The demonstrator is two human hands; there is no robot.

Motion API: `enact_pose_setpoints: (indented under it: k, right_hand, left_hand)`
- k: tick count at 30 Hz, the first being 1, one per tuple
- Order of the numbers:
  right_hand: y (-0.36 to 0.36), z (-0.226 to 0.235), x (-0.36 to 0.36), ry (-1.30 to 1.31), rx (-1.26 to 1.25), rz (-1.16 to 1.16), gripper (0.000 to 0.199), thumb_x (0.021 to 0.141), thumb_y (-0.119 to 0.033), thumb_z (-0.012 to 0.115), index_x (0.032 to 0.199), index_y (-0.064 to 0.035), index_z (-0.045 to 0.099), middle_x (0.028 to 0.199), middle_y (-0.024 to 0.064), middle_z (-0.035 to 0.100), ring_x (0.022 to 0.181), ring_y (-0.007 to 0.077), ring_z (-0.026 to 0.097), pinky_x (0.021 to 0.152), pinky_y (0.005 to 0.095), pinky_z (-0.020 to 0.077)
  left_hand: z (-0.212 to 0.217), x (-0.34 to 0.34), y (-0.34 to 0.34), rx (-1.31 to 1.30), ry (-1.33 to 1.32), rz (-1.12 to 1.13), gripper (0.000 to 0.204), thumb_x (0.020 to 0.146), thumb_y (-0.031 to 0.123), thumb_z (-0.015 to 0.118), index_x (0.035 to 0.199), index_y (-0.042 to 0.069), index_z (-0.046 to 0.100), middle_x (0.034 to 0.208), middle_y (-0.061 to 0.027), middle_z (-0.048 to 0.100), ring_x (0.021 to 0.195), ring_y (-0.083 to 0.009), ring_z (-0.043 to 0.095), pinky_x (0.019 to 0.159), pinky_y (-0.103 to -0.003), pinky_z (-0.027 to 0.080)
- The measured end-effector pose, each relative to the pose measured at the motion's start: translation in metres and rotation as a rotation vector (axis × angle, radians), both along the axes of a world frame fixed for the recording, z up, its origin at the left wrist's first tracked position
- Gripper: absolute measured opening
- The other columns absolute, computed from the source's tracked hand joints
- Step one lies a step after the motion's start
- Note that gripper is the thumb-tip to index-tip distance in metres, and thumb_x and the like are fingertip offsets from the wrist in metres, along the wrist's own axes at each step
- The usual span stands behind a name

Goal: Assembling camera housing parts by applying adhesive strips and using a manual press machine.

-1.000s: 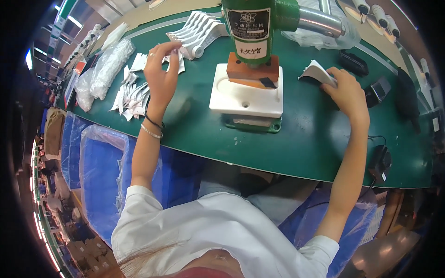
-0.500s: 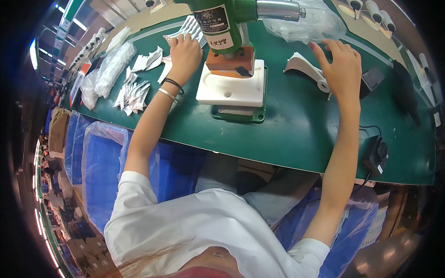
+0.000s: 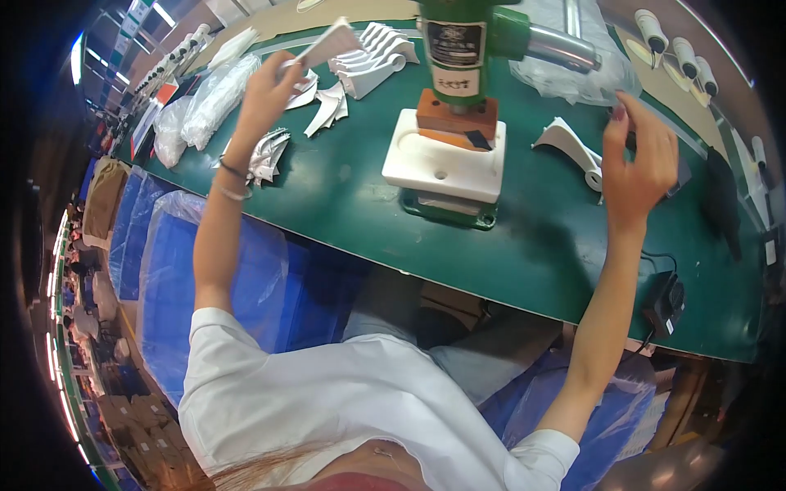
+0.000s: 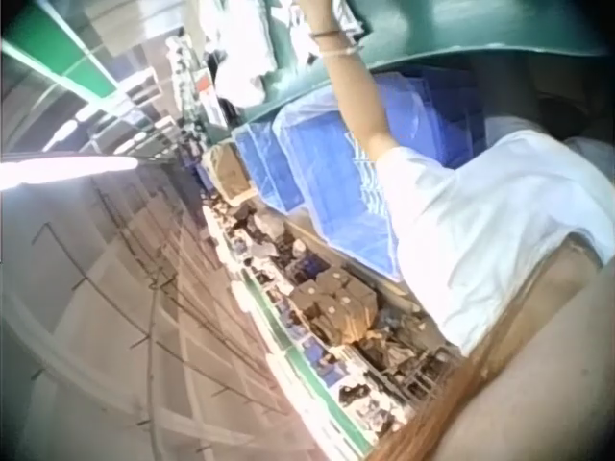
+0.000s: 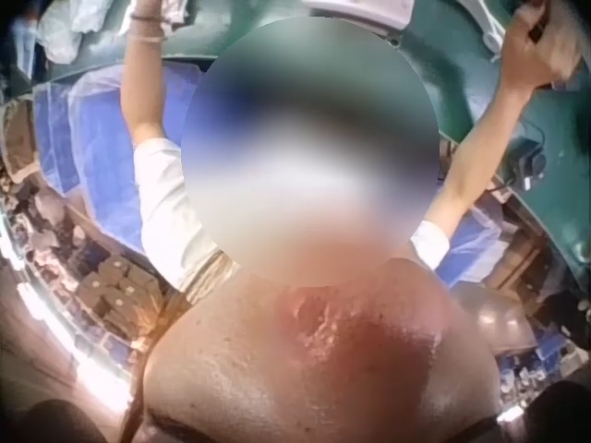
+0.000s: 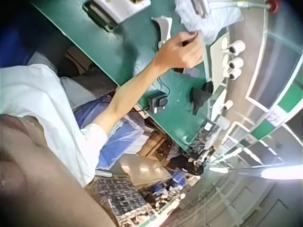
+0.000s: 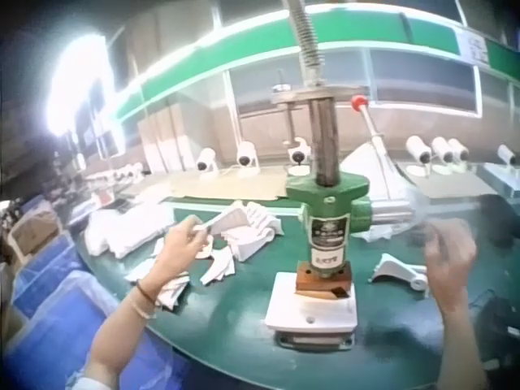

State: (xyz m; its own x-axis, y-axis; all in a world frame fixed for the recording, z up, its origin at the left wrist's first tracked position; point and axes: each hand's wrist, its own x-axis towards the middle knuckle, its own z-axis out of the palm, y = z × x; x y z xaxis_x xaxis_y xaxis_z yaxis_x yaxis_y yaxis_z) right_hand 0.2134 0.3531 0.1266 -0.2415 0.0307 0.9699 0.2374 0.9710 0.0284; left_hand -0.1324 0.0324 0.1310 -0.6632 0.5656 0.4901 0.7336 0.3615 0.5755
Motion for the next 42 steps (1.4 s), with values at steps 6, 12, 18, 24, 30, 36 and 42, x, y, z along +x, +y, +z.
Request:
enact_pose_setpoints:
  k: [6,12,18,24,30,36,42]
  right_hand:
    - [-0.123,0.024,-0.033,-0.185,0.353,0.472,0.013,0.083,0.000,0.060,0.092,-0.0015,0.069,0.085,0.0123,0.069,0.073,0.0242,0.067,0.074,0.0417,0.0557]
    - [-0.187,0.008,-0.145,-0.928,0.315,0.479,0.023,0.074,-0.013,0.073,0.094,-0.0078,0.062,0.097,0.0052,0.062,0.092,0.0231,0.062,0.080,0.0357,0.0487]
    - [-0.206,-0.033,-0.235,-0.994,0.216,0.296,0.029,0.087,-0.016,0.064,0.115,-0.0103,0.067,0.117,0.0098,0.064,0.112,0.0250,0.062,0.089,0.0381,0.0487]
    - [-0.221,-0.035,-0.293,-1.233,0.047,0.330,0.030,0.081,-0.010,0.069,0.110,-0.0151,0.066,0.114,0.0114,0.063,0.107,0.0313,0.065,0.086,0.0431,0.0526]
    - [-0.213,-0.037,-0.309,-1.146,0.168,0.380,0.009,0.085,-0.011,0.066,0.092,-0.0085,0.068,0.097,0.0112,0.066,0.092,0.0320,0.068,0.075,0.0450,0.0559]
    - [-0.220,0.019,-0.251,-0.768,0.114,0.378,0.012,0.085,-0.016,0.063,0.095,-0.0091,0.066,0.087,0.0092,0.071,0.085,0.0302,0.072,0.067,0.0425,0.0557]
    - [-0.229,0.066,-0.144,-0.884,0.213,0.396,0.028,0.086,-0.017,0.060,0.110,-0.0029,0.062,0.094,0.0124,0.067,0.090,0.0245,0.068,0.078,0.0351,0.0512]
  left_hand:
    - [0.013,0.011,-0.067,0.461,-0.404,-0.270,0.018,0.100,0.016,0.058,0.108,0.000,0.053,0.090,-0.0183,0.071,0.078,-0.0198,0.071,0.070,-0.028,0.056]
    - [-0.013,0.035,-0.091,0.583,-0.564,-0.259,0.032,0.101,0.018,0.056,0.124,-0.005,0.053,0.084,-0.0116,0.064,0.066,-0.0150,0.061,0.058,-0.026,0.048]
    - [-0.036,0.076,-0.102,0.779,-0.742,-0.237,0.032,0.104,0.024,0.055,0.126,0.001,0.053,0.085,-0.0092,0.062,0.066,-0.0133,0.059,0.052,-0.024,0.044]
    - [-0.035,0.099,-0.125,0.464,-0.794,-0.524,0.026,0.101,0.014,0.056,0.122,-0.001,0.061,0.085,-0.0060,0.066,0.066,-0.0075,0.060,0.058,-0.020,0.048]
    - [-0.026,0.106,-0.128,0.329,-0.530,-0.509,0.024,0.087,0.001,0.058,0.109,-0.002,0.069,0.089,-0.0043,0.069,0.068,-0.0049,0.058,0.062,-0.020,0.044]
    - [-0.028,0.106,-0.118,0.124,-0.654,-0.678,0.019,0.090,0.003,0.060,0.105,-0.002,0.070,0.078,-0.0052,0.070,0.061,-0.0067,0.063,0.056,-0.019,0.047]
    - [-0.040,0.113,-0.098,-0.125,-1.034,-0.630,0.021,0.099,0.010,0.059,0.113,-0.002,0.068,0.080,-0.0036,0.067,0.064,-0.0078,0.064,0.055,-0.021,0.051]
